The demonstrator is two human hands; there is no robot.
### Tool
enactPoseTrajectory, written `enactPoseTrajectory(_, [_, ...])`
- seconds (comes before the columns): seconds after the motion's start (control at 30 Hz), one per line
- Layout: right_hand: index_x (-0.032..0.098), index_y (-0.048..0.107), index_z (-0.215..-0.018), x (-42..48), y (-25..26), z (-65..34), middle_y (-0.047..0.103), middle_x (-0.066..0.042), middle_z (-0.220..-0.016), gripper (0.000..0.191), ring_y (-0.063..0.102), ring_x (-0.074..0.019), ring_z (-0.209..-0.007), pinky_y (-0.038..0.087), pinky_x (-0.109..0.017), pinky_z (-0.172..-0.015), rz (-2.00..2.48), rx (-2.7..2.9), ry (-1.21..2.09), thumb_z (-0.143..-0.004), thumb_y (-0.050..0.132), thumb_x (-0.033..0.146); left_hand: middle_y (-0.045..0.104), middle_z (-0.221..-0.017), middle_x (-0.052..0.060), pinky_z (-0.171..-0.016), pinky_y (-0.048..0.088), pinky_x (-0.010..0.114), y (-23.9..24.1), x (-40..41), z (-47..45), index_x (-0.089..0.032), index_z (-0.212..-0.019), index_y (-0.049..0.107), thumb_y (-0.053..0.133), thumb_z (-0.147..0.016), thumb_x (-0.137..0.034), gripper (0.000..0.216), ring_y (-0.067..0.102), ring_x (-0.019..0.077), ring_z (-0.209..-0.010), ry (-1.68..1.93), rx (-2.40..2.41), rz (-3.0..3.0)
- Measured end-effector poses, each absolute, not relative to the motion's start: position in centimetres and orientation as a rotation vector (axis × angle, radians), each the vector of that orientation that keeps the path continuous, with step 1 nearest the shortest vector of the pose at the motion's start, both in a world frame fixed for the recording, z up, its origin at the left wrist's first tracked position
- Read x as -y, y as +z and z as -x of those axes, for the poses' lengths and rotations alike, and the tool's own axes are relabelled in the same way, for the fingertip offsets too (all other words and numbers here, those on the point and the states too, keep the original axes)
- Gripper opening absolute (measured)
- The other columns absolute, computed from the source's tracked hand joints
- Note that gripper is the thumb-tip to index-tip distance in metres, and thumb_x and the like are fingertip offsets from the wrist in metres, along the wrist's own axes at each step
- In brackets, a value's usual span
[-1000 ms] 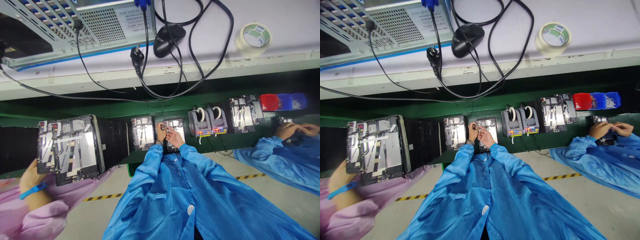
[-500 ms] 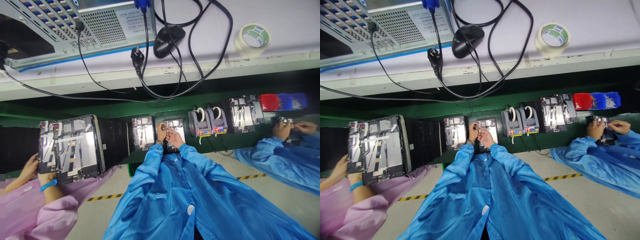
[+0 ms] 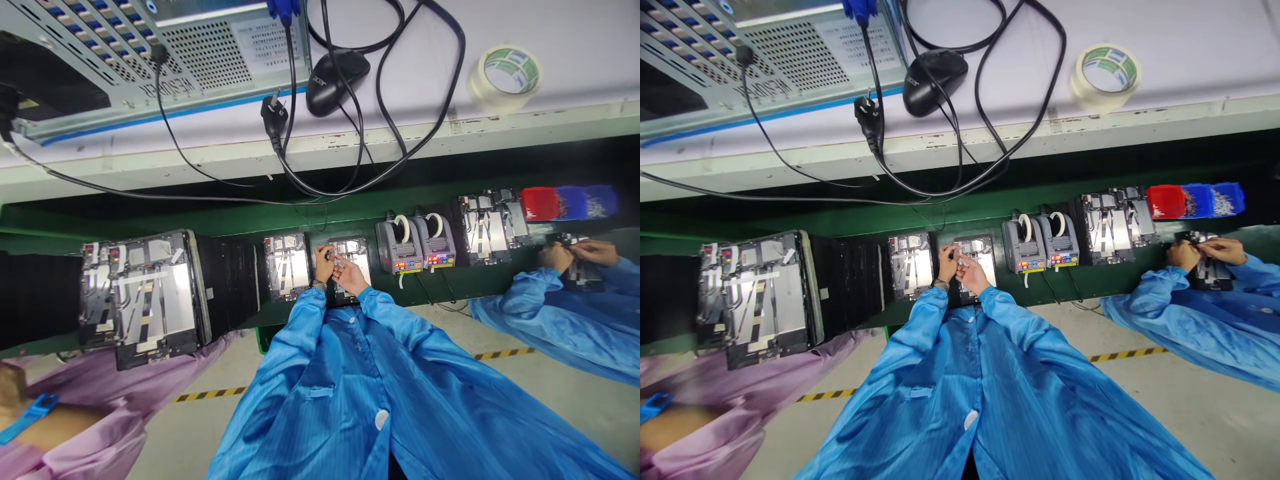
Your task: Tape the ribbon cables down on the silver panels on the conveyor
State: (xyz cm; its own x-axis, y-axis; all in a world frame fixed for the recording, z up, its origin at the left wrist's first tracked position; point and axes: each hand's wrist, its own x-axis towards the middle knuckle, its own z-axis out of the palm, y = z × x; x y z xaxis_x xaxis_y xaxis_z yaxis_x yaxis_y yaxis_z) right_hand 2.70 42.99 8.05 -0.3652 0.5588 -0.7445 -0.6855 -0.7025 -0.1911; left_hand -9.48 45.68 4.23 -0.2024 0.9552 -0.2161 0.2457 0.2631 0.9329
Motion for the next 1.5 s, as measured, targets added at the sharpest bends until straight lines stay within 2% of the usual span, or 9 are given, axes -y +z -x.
enactPoseTrajectory(0.27, [0.023, 0.065, -0.113, -43.2, 7.8, -2.8, 0.056, 0.003, -0.064, 0.03, 0.05, -0.0154, -0.053, 0.044, -0.026, -0.055, 1.229, -0.099, 2.086, -0.084, 0.059, 0.03, 0.052, -0.121, 0.008, -0.112, 0.042, 0.04, 4.4, -45.8, 9.8, -0.025, -0.097, 0.076, 0.064, -0.086, -0.01, 0.023, 0.055, 0.0247, -0.122, 0.993, -1.647, -1.156])
enactPoseTrajectory(0.4, [0.023, 0.071, -0.109, -43.0, 8.0, -3.8, 0.054, 0.004, -0.061, 0.03, 0.049, -0.0171, -0.056, 0.044, -0.028, -0.058, 1.619, 0.585, 1.828, -0.082, 0.058, 0.024, 0.052, -0.119, 0.008, -0.113, 0.043, 0.04, 3.9, -45.9, 10.0, -0.024, -0.098, 0.077, 0.066, -0.085, -0.011, 0.022, 0.057, 0.0239, -0.118, 0.994, -1.626, -1.165])
enactPoseTrajectory(0.53, [0.027, 0.072, -0.129, -44.3, 9.7, -5.0, 0.07, -0.005, -0.094, 0.046, 0.063, -0.0223, -0.088, 0.051, -0.033, -0.083, 1.769, 1.683, 1.235, -0.089, 0.053, 0.016, 0.053, -0.12, 0.009, -0.115, 0.042, 0.04, 3.2, -46.0, 10.1, -0.023, -0.1, 0.077, 0.064, -0.086, -0.01, 0.023, 0.056, 0.0235, -0.121, 0.987, -1.619, -1.219])
enactPoseTrajectory(0.63, [0.027, 0.056, -0.152, -45.8, 11.4, -5.4, 0.068, -0.01, -0.12, 0.057, 0.065, -0.0238, -0.104, 0.049, -0.033, -0.093, 1.836, 2.308, 1.017, -0.098, 0.044, 0.017, 0.053, -0.12, 0.009, -0.116, 0.041, 0.041, 2.8, -46.0, 10.2, -0.022, -0.103, 0.077, 0.063, -0.086, -0.009, 0.025, 0.055, 0.0235, -0.122, 0.973, -1.628, -1.262])
enactPoseTrajectory(0.73, [0.027, 0.04, -0.163, -46.4, 12.5, -5.3, 0.066, -0.013, -0.125, 0.062, 0.065, -0.0254, -0.107, 0.047, -0.034, -0.095, 1.845, 2.66, 0.895, -0.101, 0.042, 0.019, 0.053, -0.12, 0.01, -0.115, 0.043, 0.042, 2.8, -46.1, 10.1, -0.021, -0.103, 0.077, 0.063, -0.086, -0.009, 0.025, 0.056, 0.0235, -0.122, 0.958, -1.638, -1.272])
enactPoseTrajectory(0.9, [0.022, 0.032, -0.165, -46.3, 13.0, -5.1, 0.065, -0.018, -0.128, 0.067, 0.065, -0.0281, -0.112, 0.047, -0.037, -0.097, 1.81, 2.811, 0.813, -0.1, 0.044, 0.016, 0.053, -0.12, 0.009, -0.111, 0.047, 0.04, 3.4, -46.2, 10.0, -0.021, -0.1, 0.077, 0.065, -0.086, -0.01, 0.021, 0.057, 0.0232, -0.12, 0.939, -1.657, -1.245])
enactPoseTrajectory(1.2, [0.02, 0.061, -0.144, -46.7, 12.9, -5.7, 0.067, -0.015, -0.123, 0.046, 0.065, -0.0274, -0.105, 0.047, -0.035, -0.091, 1.73, 2.801, 0.835, -0.102, 0.044, 0.022, 0.055, -0.119, 0.009, -0.104, 0.052, 0.037, 4.0, -46.2, 10.3, -0.021, -0.101, 0.077, 0.066, -0.089, -0.013, 0.018, 0.061, 0.0196, -0.108, 0.909, -1.628, -1.258])
enactPoseTrajectory(1.37, [0.021, 0.065, -0.141, -46.7, 12.6, -5.8, 0.068, -0.015, -0.12, 0.045, 0.066, -0.0265, -0.104, 0.047, -0.034, -0.09, 1.725, 2.753, 0.858, -0.102, 0.042, 0.021, 0.055, -0.121, 0.009, -0.103, 0.052, 0.035, 4.1, -46.6, 10.9, -0.02, -0.104, 0.077, 0.065, -0.092, -0.015, 0.018, 0.062, 0.0194, -0.114, 0.847, -1.608, -1.307])
enactPoseTrajectory(1.5, [0.023, 0.065, -0.142, -47.0, 12.2, -5.8, 0.069, -0.013, -0.117, 0.047, 0.066, -0.0253, -0.101, 0.047, -0.034, -0.092, 1.745, 2.67, 0.921, -0.1, 0.044, 0.018, 0.054, -0.125, 0.01, -0.1, 0.053, 0.033, 4.9, -46.9, 11.0, -0.02, -0.105, 0.077, 0.069, -0.091, -0.018, 0.016, 0.064, 0.0181, -0.104, 0.739, -1.671, -1.451])
